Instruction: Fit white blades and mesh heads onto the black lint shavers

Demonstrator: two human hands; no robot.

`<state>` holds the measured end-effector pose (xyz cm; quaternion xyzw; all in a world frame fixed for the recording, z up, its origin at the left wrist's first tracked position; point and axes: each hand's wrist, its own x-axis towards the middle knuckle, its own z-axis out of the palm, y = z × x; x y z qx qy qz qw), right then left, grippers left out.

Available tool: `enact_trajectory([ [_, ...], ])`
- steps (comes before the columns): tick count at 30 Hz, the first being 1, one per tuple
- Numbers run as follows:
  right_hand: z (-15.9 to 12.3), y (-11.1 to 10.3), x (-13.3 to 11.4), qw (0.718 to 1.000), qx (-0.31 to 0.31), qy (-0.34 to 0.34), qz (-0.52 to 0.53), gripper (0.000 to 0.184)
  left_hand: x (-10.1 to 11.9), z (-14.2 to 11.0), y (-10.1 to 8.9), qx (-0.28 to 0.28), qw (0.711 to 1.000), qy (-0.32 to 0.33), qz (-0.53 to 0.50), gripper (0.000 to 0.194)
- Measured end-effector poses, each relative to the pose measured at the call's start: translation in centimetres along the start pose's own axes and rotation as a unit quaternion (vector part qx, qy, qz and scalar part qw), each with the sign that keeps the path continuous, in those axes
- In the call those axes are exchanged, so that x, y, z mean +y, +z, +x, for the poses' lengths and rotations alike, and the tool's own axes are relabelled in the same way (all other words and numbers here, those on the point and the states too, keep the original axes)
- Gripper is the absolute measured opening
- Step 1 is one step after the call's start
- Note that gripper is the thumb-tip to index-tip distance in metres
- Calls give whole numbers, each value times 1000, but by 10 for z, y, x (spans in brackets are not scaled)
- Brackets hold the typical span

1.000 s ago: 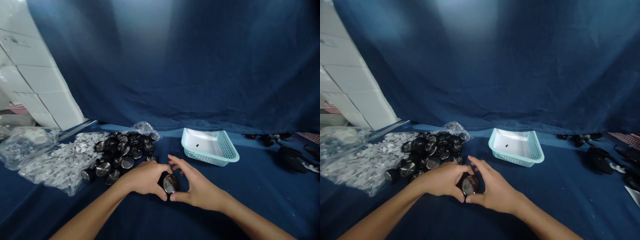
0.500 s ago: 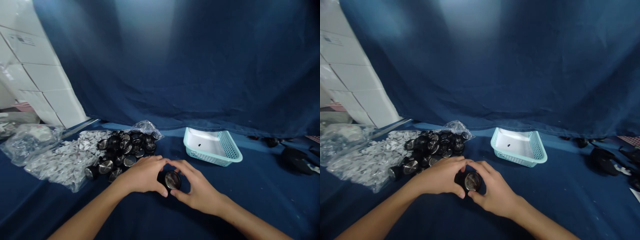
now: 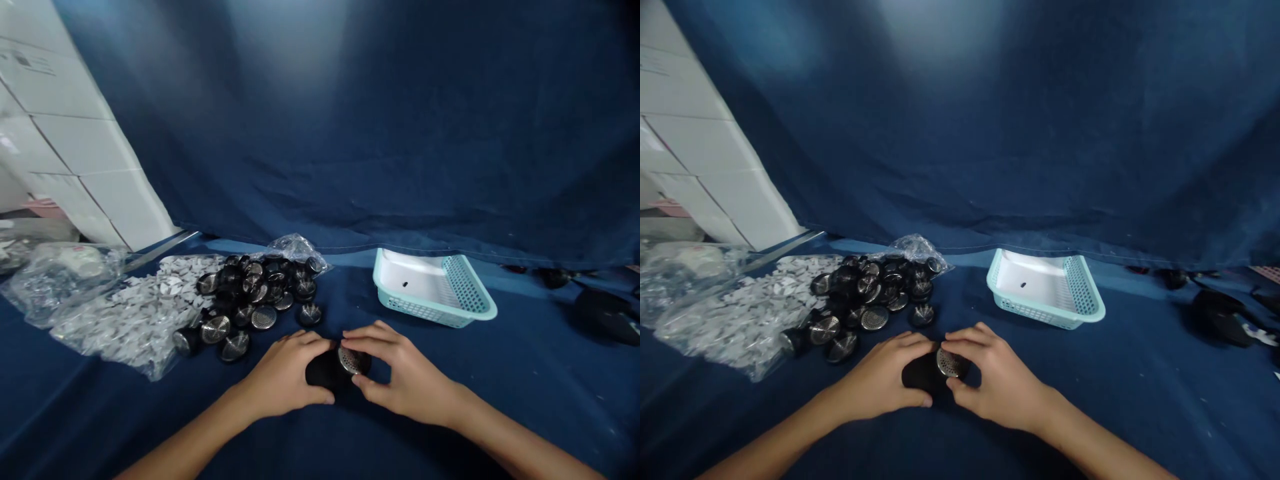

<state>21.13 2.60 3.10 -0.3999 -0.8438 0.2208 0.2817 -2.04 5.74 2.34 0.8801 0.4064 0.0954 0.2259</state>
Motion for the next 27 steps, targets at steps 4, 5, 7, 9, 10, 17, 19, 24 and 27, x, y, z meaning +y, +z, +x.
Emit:
enact_trajectory([
  [4, -1, -4, -1, 1000, -28, -7, -11, 42, 0, 3, -2, 10, 1000, 11, -16, 55],
  [5, -2, -5, -1, 999, -34, -7, -13, 42, -2, 3, -2, 10, 1000, 17, -20, 55],
  [7, -2, -6, -1, 999, -41, -4, -16, 43, -4, 4, -3, 7, 999, 27, -28, 56],
  [9, -2, -7, -2, 999, -49, -1, -14, 44, -8, 6, -5, 0, 999, 38, -38, 58],
  [10, -1, -8, -2, 998, -54, 0, -10, 45, -9, 7, -6, -4, 998, 46, -42, 57],
  [17, 3, -9, -6, 996, -83, -12, -9, 46, -19, 12, -8, -26, 994, 93, -50, 55],
  [19, 4, -5, -7, 999, -45, 8, -13, 43, -20, 11, -6, -14, 995, 90, -38, 58],
  [24, 5, 8, -12, 996, -6, 72, -58, 48, -18, 2, 0, 17, 997, 78, 2, 60],
  [27, 5, 7, -19, 991, -25, 67, -115, 46, -14, -4, 5, 35, 996, 74, 39, 59],
])
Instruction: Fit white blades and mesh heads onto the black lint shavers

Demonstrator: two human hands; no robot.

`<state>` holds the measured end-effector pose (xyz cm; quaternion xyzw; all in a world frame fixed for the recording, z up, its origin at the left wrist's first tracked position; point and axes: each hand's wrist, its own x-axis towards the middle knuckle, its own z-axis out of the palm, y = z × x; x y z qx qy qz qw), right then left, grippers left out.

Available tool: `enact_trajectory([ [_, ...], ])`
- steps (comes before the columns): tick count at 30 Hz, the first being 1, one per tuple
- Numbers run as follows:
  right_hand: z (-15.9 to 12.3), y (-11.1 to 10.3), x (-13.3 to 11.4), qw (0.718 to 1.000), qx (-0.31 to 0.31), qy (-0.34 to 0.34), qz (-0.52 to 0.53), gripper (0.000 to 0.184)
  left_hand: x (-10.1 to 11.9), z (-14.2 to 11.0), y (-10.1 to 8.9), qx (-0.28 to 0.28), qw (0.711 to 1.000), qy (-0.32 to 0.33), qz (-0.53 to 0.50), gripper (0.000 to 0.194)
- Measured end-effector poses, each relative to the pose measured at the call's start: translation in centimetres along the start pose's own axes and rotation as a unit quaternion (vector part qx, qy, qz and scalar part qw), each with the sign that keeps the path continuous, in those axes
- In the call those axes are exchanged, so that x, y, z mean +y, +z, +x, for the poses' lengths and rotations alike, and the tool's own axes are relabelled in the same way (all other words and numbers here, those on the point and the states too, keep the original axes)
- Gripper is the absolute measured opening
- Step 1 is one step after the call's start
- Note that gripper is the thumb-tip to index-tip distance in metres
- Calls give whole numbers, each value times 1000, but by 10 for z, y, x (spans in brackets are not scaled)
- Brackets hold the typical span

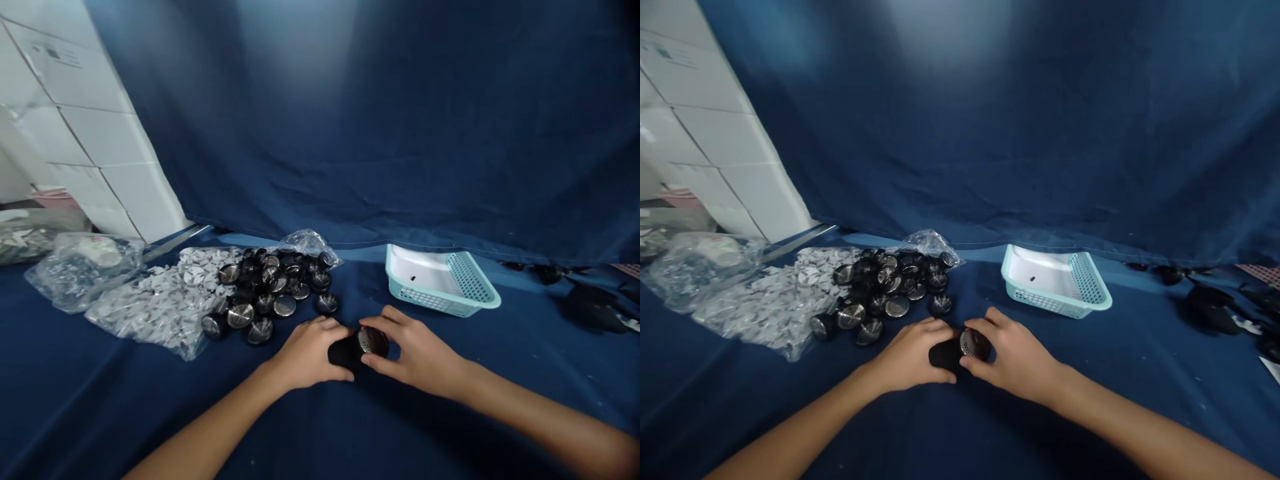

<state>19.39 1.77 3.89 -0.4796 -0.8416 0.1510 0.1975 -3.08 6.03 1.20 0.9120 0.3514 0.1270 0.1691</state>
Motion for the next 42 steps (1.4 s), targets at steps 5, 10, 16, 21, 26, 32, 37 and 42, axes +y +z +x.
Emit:
enact_trajectory([
  [5, 5, -15, -9, 995, -56, -37, -77, 45, 11, -6, 10, 30, 998, -15, 59, 63],
  [10, 14, -29, -11, 982, -125, -121, -73, 47, 15, -6, 12, 35, 997, -14, 74, 58],
  [16, 22, -40, -2, 934, -226, -259, -100, 66, 8, -6, 6, 23, 999, -10, 40, 56],
  [21, 25, -44, 2, 927, -240, -277, -83, 56, 2, -6, 0, -1, 1000, 1, 6, 56],
  [26, 32, -42, -6, 943, -246, -199, -102, 51, 2, -7, -4, -18, 999, -21, -26, 58],
  [32, 29, -31, 1, 976, -190, -104, -16, 48, 5, -12, -22, -51, 981, -77, -170, 63],
  [37, 12, -28, 4, 978, -178, -108, -21, 50, 1, -13, -25, -157, 850, -244, -439, 68],
  [42, -10, -17, 12, 976, -120, -167, -76, 51, 12, -11, -6, -95, 770, -330, -538, 54],
])
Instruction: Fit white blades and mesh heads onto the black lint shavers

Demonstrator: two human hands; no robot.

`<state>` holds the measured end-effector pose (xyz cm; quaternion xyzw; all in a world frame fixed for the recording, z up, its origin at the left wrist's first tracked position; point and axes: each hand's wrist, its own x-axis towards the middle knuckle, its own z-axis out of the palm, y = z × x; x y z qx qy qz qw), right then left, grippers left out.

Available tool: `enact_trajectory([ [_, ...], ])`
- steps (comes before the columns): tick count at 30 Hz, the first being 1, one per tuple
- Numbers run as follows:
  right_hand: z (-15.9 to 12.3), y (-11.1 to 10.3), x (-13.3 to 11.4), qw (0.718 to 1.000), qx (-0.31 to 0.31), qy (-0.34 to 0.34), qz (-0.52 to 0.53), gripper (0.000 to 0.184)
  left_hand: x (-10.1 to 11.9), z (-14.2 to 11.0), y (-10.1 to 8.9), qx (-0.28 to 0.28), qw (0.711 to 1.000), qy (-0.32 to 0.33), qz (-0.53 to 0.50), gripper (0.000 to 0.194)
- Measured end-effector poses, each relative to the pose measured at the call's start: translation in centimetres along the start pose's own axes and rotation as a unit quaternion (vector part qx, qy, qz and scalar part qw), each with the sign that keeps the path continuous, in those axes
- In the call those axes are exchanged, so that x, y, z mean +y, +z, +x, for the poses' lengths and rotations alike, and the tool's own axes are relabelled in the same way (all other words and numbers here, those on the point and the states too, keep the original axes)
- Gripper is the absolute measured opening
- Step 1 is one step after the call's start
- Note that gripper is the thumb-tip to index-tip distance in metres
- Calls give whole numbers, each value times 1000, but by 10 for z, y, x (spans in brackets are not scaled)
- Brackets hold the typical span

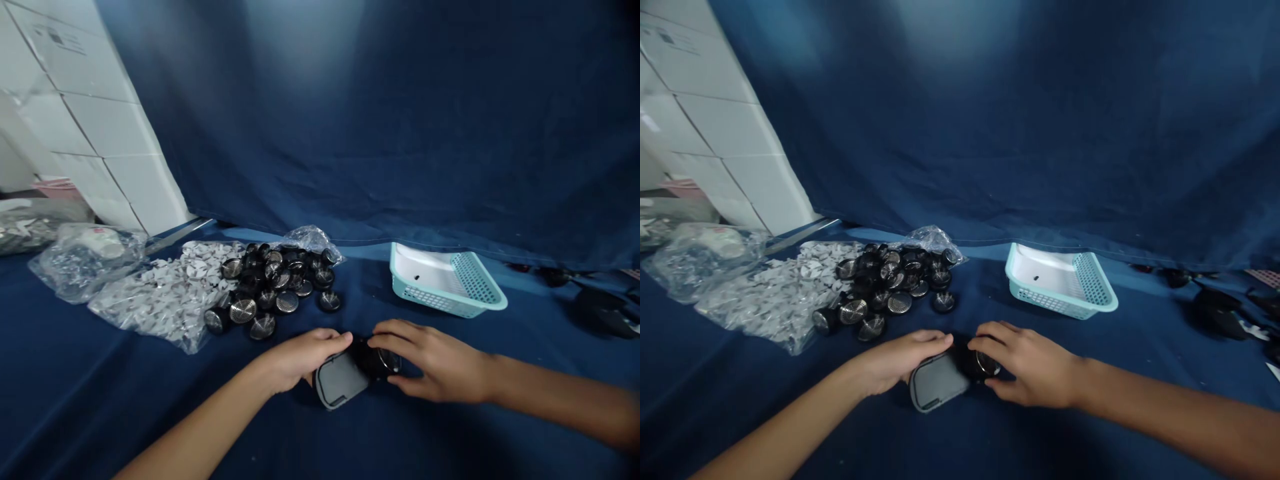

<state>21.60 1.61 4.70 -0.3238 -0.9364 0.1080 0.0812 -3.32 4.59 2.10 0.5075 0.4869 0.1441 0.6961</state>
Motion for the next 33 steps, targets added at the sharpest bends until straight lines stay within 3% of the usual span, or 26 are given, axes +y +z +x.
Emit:
enact_trajectory([
  [6, -23, 23, 13, 995, 60, -29, -77, 47, -4, -3, 20, 3, 997, 13, -74, 37],
  [14, -32, 25, 18, 978, 138, -77, -135, 45, -8, 1, 19, -48, 975, 14, -217, 36],
  [18, -29, 22, 20, 982, 164, -65, -72, 48, -6, -1, 16, -85, 976, 43, -198, 35],
  [23, -21, 26, 18, 979, 186, 15, 82, 62, -6, 0, 15, -58, 978, 120, -163, 41],
  [25, -17, 30, 15, 961, 219, 51, 162, 62, -6, 1, 16, -47, 975, 169, -137, 48],
  [28, -11, 34, 8, 912, 249, 116, 306, 54, -5, 0, 16, -27, 970, 218, -107, 58],
  [33, 1, 26, 0, 814, 219, 204, 497, 31, -3, -2, 15, -5, 964, 261, -50, 72],
])
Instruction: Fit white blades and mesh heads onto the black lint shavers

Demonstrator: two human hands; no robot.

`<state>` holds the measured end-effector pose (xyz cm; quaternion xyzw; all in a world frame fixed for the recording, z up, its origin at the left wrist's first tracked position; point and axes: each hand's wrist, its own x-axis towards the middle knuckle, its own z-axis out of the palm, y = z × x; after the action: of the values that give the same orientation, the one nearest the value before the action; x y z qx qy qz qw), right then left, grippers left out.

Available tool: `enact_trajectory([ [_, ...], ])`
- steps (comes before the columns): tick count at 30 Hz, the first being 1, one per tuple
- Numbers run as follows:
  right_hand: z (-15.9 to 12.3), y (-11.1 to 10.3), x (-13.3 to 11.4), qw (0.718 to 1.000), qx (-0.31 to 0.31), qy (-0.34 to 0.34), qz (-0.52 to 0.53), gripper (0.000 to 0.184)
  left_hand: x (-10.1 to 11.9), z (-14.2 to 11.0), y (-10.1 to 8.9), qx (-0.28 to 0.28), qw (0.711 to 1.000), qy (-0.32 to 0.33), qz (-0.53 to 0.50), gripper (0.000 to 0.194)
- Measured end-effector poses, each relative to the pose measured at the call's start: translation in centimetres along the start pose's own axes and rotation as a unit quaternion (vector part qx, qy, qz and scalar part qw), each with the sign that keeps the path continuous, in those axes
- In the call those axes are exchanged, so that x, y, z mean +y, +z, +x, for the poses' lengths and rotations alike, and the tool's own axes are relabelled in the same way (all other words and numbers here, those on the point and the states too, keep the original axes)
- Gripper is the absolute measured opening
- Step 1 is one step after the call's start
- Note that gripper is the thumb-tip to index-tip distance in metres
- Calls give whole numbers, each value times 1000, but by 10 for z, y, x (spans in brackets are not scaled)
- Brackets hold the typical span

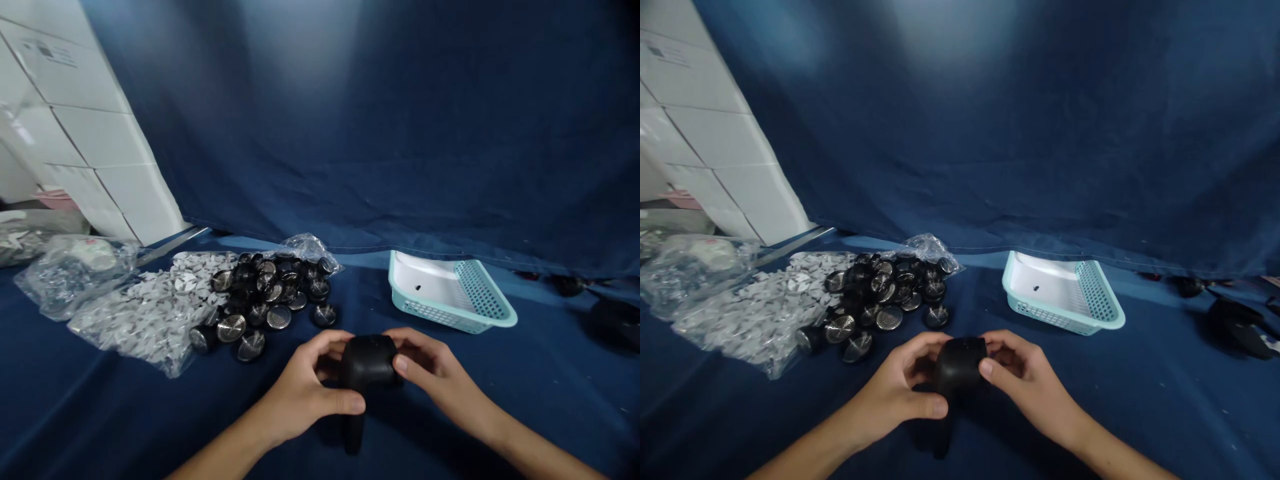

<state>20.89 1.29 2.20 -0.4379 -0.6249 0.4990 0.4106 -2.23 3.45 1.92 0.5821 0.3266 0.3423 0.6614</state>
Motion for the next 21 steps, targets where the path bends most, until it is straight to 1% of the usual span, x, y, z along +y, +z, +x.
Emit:
enact_trajectory([
  [2, 4, 3, -3, 999, 6, 29, 28, 31, 1, 0, 1, 8, 1000, 18, 19, 70],
  [5, 8, 8, -2, 997, 21, 53, 53, 38, 2, 0, 3, 18, 1000, 10, 20, 65],
  [9, 11, 12, 1, 996, 41, 61, 44, 40, 0, 0, 5, 36, 999, -23, -11, 63],
  [13, 10, 10, -1, 997, 55, 44, 22, 37, -3, 1, 7, 57, 997, -33, -34, 58],
  [18, 7, 2, -5, 999, 16, 14, 26, 40, -3, 0, 8, 45, 992, -67, -93, 55],
  [21, 7, -1, -7, 999, -1, 21, 24, 40, 0, 1, 8, 50, 994, -53, -77, 52],
])
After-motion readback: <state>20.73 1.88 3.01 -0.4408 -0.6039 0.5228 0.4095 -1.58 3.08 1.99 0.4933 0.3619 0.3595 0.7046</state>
